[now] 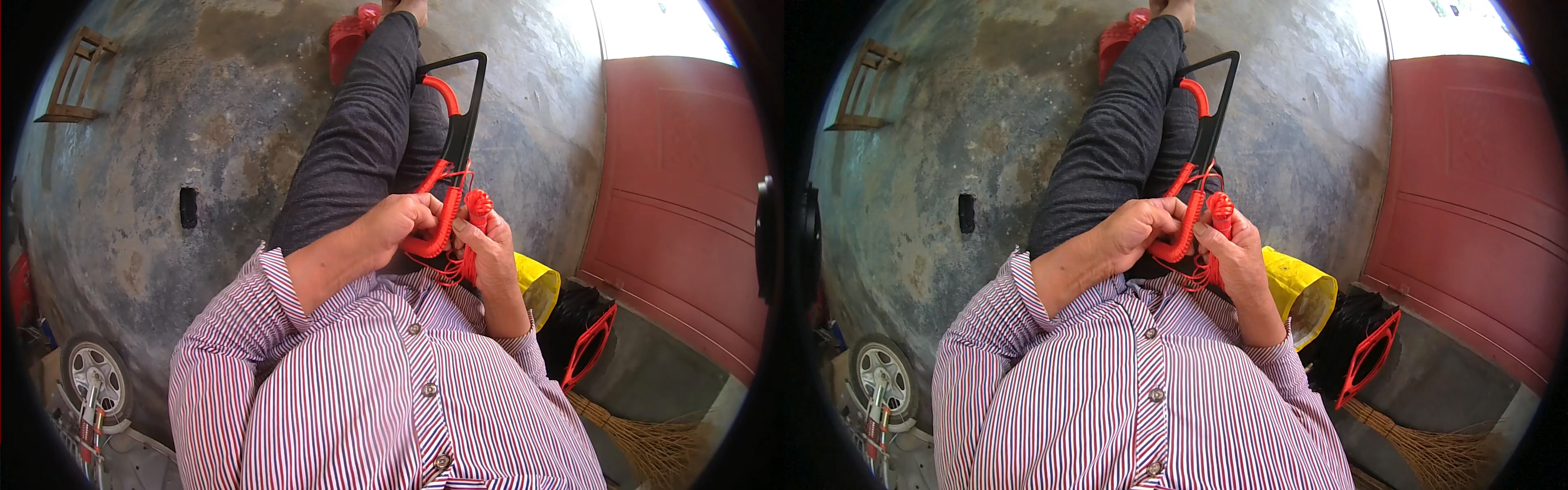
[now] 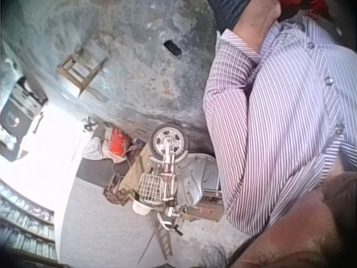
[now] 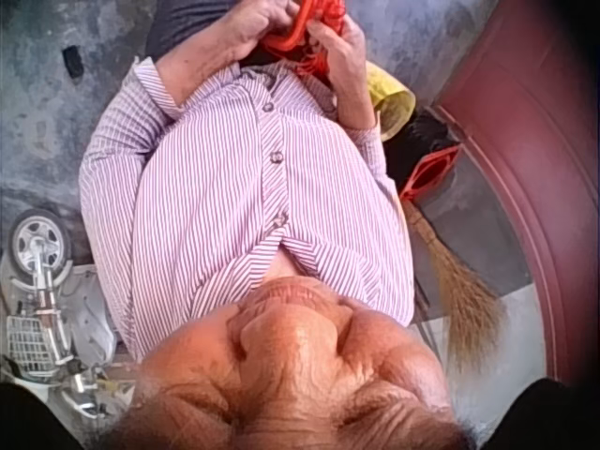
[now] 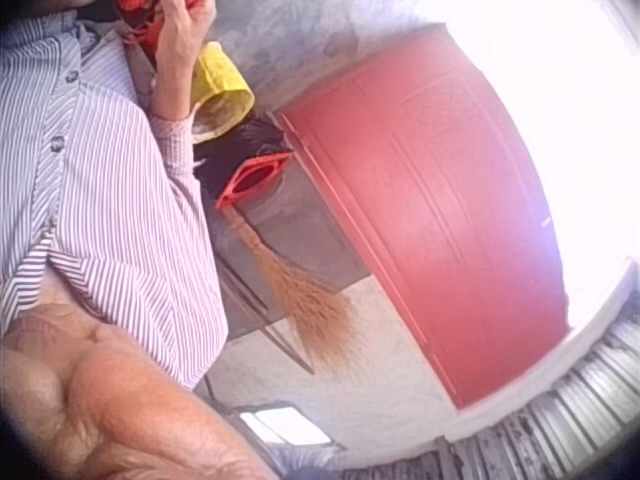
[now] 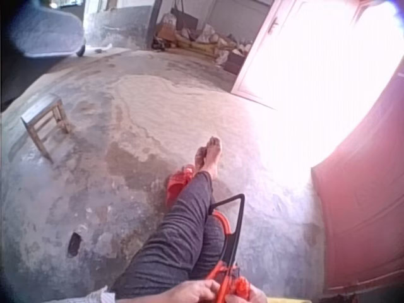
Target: The recorder is wrapping a red string around the frame of a circular object while sitting on the floor.
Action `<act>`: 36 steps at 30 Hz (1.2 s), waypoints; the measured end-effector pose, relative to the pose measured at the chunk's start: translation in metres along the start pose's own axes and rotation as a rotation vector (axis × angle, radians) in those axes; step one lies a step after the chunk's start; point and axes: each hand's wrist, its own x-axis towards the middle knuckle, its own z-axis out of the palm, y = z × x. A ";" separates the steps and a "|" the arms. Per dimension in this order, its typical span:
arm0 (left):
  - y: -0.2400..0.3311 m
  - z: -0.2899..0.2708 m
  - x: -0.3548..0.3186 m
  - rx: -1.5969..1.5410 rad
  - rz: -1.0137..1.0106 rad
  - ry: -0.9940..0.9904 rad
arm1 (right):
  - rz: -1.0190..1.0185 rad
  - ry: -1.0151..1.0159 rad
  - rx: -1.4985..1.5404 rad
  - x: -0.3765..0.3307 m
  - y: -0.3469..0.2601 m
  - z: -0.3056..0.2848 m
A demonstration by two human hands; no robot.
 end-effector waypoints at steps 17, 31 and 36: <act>0.022 0.008 -0.015 0.191 0.174 0.259 | -0.152 0.085 0.077 0.011 -0.018 -0.019; 0.027 0.008 0.027 0.189 0.275 0.233 | -0.181 -0.009 -0.215 0.027 -0.047 -0.041; 0.030 0.014 0.025 0.144 0.255 0.186 | -0.300 0.056 -0.085 0.020 -0.051 -0.068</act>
